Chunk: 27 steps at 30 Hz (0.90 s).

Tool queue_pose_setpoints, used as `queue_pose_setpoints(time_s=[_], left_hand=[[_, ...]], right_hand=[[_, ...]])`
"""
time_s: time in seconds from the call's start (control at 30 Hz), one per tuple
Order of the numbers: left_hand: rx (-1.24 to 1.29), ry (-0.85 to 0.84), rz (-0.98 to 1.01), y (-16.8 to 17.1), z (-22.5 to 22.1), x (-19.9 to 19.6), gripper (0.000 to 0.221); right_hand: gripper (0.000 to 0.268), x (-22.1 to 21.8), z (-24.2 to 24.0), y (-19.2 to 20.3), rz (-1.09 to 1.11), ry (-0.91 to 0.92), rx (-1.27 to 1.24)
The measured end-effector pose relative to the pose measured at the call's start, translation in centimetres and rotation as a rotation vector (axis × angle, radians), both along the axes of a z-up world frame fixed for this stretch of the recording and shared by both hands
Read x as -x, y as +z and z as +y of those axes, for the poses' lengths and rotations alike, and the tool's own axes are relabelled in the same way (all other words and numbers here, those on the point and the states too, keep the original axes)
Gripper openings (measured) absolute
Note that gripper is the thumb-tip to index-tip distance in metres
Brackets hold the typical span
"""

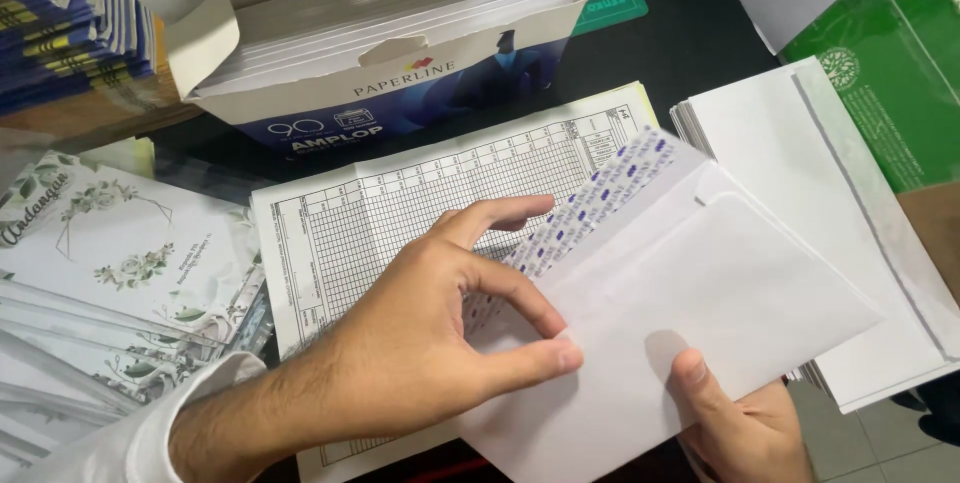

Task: Folding paper forms and inserting them into envelopes

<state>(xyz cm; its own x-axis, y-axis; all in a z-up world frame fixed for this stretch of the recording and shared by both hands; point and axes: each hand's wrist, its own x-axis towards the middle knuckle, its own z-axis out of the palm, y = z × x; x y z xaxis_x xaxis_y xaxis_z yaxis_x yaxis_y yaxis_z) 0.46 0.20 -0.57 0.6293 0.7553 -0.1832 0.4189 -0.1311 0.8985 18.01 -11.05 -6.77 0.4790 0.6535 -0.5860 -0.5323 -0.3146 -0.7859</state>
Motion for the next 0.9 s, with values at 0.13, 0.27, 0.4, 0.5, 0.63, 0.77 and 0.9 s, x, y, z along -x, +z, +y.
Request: queue_pose_setpoints(time_s=[0.13, 0.27, 0.4, 0.5, 0.63, 0.77, 0.9], left_hand=[[0.007, -0.059, 0.017, -0.3, -0.5, -0.1, 0.021], [0.031, -0.012, 0.045, -0.7, -0.8, -0.3, 0.017], [0.047, 0.043, 0.041, -0.7, -1.0, -0.4, 0.016], [0.155, 0.1, 0.031, -0.7, -0.7, -0.4, 0.019], [0.248, 0.11, 0.048, -0.9, 0.2, 0.0, 0.023], [0.332, 0.08, 0.118, -0.7, 0.4, 0.0, 0.024], [0.366, 0.095, 0.13, -0.7, 0.5, -0.2, 0.02]], right_hand=[[0.059, -0.6, -0.5, -0.1, 0.006, 0.052, 0.052], [0.063, -2.0, -1.4, -1.1, -0.121, 0.193, 0.108], [0.054, -2.1, -1.2, -0.9, -0.202, 0.26, 0.199], [0.053, -2.0, -0.9, -0.5, -0.264, 0.277, 0.177], [0.05, -1.8, -0.3, 0.6, -0.425, 0.417, 0.219], [0.044, -3.6, -1.2, -0.6, -0.581, 0.584, 0.094], [0.028, -4.5, -1.3, 0.0, -0.45, 0.809, 0.256]])
